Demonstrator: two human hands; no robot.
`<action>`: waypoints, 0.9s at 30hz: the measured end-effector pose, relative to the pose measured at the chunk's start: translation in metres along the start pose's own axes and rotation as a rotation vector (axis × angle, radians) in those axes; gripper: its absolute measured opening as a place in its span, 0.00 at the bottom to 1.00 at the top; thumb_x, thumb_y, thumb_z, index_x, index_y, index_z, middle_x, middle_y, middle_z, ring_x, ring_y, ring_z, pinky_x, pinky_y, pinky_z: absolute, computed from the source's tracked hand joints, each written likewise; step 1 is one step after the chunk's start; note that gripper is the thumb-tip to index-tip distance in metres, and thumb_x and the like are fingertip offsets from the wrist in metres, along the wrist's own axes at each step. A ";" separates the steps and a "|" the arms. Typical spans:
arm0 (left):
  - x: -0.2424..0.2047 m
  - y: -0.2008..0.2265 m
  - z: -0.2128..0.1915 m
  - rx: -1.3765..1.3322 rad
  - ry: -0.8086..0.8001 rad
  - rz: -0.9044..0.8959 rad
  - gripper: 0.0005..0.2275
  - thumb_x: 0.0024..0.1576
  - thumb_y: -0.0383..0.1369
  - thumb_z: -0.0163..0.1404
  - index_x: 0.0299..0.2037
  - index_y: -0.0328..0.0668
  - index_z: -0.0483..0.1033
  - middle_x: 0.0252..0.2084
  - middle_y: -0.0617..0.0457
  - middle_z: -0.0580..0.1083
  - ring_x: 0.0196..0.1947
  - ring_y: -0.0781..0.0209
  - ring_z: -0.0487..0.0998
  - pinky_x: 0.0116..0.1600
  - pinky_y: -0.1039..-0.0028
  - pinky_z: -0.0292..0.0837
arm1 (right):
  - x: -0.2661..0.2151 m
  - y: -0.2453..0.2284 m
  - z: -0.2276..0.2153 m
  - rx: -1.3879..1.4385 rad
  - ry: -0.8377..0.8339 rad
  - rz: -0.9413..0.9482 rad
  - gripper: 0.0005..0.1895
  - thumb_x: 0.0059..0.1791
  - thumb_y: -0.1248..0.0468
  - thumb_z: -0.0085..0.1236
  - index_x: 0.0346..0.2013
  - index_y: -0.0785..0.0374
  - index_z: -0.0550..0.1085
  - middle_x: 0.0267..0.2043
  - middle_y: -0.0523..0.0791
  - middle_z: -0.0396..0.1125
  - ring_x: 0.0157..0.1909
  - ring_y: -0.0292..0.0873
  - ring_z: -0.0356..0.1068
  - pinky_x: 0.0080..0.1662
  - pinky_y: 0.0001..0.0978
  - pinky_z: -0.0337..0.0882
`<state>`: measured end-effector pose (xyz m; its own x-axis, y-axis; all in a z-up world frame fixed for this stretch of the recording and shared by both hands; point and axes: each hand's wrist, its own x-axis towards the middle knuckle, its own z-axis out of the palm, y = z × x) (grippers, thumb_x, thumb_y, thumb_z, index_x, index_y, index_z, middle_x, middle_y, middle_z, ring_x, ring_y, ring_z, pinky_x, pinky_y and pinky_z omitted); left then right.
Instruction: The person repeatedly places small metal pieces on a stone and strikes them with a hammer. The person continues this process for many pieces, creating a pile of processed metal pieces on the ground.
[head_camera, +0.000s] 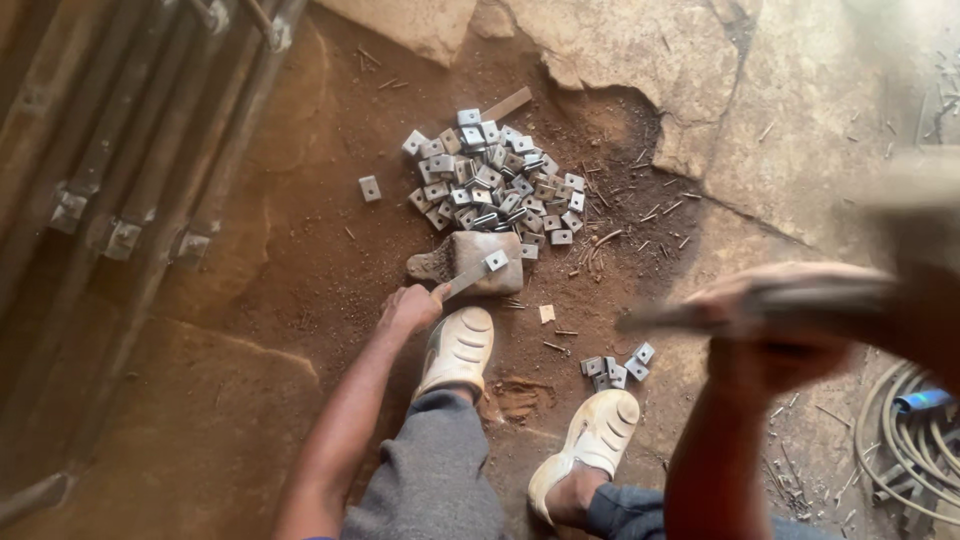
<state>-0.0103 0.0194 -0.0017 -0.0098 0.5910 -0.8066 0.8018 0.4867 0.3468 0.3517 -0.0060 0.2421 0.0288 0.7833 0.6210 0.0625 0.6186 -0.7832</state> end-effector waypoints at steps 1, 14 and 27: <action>-0.002 0.000 0.000 -0.006 -0.001 0.000 0.33 0.62 0.61 0.39 0.56 0.35 0.78 0.61 0.30 0.72 0.65 0.32 0.70 0.68 0.51 0.64 | 0.004 0.007 0.005 -0.041 0.068 -0.031 0.08 0.52 0.71 0.58 0.41 0.57 0.69 0.33 0.42 0.69 0.32 0.37 0.75 0.30 0.28 0.77; -0.016 0.003 -0.002 0.000 -0.006 -0.005 0.33 0.62 0.61 0.39 0.58 0.38 0.76 0.63 0.34 0.71 0.65 0.37 0.70 0.68 0.52 0.63 | -0.060 0.094 0.125 -0.564 -0.170 1.256 0.27 0.45 0.71 0.61 0.54 0.53 0.62 0.31 0.43 0.68 0.28 0.41 0.73 0.27 0.32 0.77; 0.001 -0.004 0.009 -0.031 0.024 0.010 0.33 0.61 0.61 0.39 0.55 0.36 0.78 0.60 0.31 0.72 0.63 0.34 0.71 0.66 0.50 0.64 | -0.070 0.083 0.129 -1.069 -0.157 -0.266 0.21 0.51 0.76 0.46 0.59 0.74 0.59 0.43 0.58 0.68 0.40 0.56 0.73 0.42 0.40 0.79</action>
<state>-0.0083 0.0120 -0.0081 -0.0166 0.6108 -0.7916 0.7833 0.5000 0.3694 0.2263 -0.0012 0.1299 -0.2353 0.6793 0.6952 0.8774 0.4561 -0.1487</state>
